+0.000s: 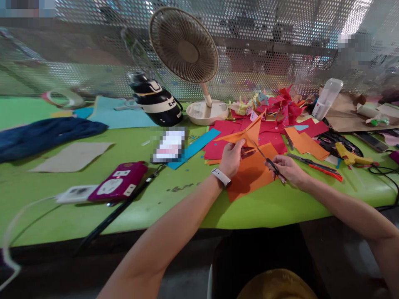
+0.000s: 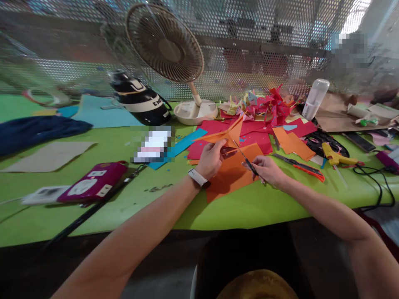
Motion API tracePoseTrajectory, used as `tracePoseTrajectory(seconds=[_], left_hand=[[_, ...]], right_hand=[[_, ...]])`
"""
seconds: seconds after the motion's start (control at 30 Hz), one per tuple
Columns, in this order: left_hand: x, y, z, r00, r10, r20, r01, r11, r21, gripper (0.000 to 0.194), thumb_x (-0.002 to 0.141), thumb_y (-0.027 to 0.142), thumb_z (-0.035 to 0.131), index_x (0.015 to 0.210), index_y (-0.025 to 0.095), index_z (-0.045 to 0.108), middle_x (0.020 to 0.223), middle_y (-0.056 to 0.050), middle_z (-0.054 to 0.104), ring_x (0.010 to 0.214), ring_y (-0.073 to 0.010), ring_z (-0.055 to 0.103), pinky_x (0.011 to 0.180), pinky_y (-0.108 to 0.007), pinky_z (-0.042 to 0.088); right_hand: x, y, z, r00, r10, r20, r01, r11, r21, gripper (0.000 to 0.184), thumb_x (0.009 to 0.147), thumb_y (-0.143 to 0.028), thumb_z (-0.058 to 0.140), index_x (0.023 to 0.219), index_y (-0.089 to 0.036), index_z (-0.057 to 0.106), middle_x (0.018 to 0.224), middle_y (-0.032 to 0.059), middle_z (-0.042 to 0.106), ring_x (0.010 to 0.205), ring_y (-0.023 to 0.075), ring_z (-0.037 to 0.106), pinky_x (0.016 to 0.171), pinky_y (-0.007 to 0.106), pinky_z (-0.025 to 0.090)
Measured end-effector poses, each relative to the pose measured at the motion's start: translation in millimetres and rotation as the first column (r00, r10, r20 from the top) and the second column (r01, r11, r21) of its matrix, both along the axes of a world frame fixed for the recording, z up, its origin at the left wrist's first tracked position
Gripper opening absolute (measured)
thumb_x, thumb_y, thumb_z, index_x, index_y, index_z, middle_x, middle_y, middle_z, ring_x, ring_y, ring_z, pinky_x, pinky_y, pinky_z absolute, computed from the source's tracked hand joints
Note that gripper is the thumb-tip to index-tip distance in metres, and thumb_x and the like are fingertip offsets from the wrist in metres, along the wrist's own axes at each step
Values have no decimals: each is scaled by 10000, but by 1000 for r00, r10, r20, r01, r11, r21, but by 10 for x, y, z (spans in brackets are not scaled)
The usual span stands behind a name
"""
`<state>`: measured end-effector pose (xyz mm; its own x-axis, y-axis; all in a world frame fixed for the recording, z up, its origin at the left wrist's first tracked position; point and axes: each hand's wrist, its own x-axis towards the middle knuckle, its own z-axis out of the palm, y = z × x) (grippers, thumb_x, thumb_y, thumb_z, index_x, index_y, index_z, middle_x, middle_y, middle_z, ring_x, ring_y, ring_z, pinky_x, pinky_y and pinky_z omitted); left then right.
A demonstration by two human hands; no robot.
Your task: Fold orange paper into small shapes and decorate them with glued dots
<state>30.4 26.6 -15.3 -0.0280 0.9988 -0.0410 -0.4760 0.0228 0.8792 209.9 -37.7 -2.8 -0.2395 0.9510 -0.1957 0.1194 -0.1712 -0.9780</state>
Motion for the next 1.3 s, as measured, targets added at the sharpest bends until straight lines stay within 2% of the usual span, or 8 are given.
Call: tracePoseTrajectory(seconds=[0.13, 0.5, 0.7, 0.83, 0.97, 1.3], left_hand=[[15, -37, -13, 999, -32, -5, 32, 999, 14, 331, 687, 368, 802, 658, 182, 530, 602, 37, 604, 666, -194, 731, 797, -407, 618], [19, -62, 2, 999, -47, -14, 47, 999, 12, 333, 647, 362, 826, 627, 181, 547, 567, 45, 564, 655, -200, 725, 785, -408, 635], [33, -106, 26, 994, -98, -38, 99, 995, 12, 327, 671, 391, 809, 636, 177, 565, 579, 13, 594, 709, -247, 752, 749, -411, 646], [35, -127, 45, 991, -113, -68, 114, 994, -4, 331, 687, 391, 805, 622, 177, 562, 579, -1, 601, 740, -256, 757, 754, -396, 647], [34, -138, 65, 989, -115, -93, 114, 993, -12, 328, 697, 403, 795, 631, 174, 571, 584, -10, 610, 752, -262, 756, 767, -408, 647], [55, -166, 80, 985, -146, -87, 147, 989, 10, 370, 623, 418, 819, 603, 183, 533, 548, 25, 548, 769, -269, 751, 801, -439, 643]], right_hand=[[-14, -11, 39, 1000, -3, -6, 3, 1000, -14, 543, 650, -645, 796, 746, -202, 498, 529, -67, 612, 299, 28, 388, 284, 175, 296], [-27, -11, 1, 1000, -18, -10, 18, 1000, -11, 567, 633, -667, 796, 739, -211, 477, 481, -82, 589, 276, 18, 346, 273, 163, 255], [-26, 2, 18, 1000, -8, -15, 8, 1000, -18, 541, 668, -647, 786, 765, -205, 490, 535, -65, 625, 301, 25, 394, 298, 168, 319], [-30, 2, 21, 1000, -6, 9, 6, 1000, -4, 509, 718, -620, 768, 767, -206, 477, 528, -69, 611, 297, 18, 372, 296, 164, 291], [-25, -6, 21, 1000, -4, 14, 4, 1000, 4, 523, 711, -642, 762, 768, -209, 472, 519, -74, 602, 292, 22, 362, 286, 171, 276], [-34, 14, 2, 1000, -9, -6, 9, 1000, 13, 502, 731, -629, 753, 758, -205, 486, 531, -68, 610, 290, 18, 363, 280, 171, 274]])
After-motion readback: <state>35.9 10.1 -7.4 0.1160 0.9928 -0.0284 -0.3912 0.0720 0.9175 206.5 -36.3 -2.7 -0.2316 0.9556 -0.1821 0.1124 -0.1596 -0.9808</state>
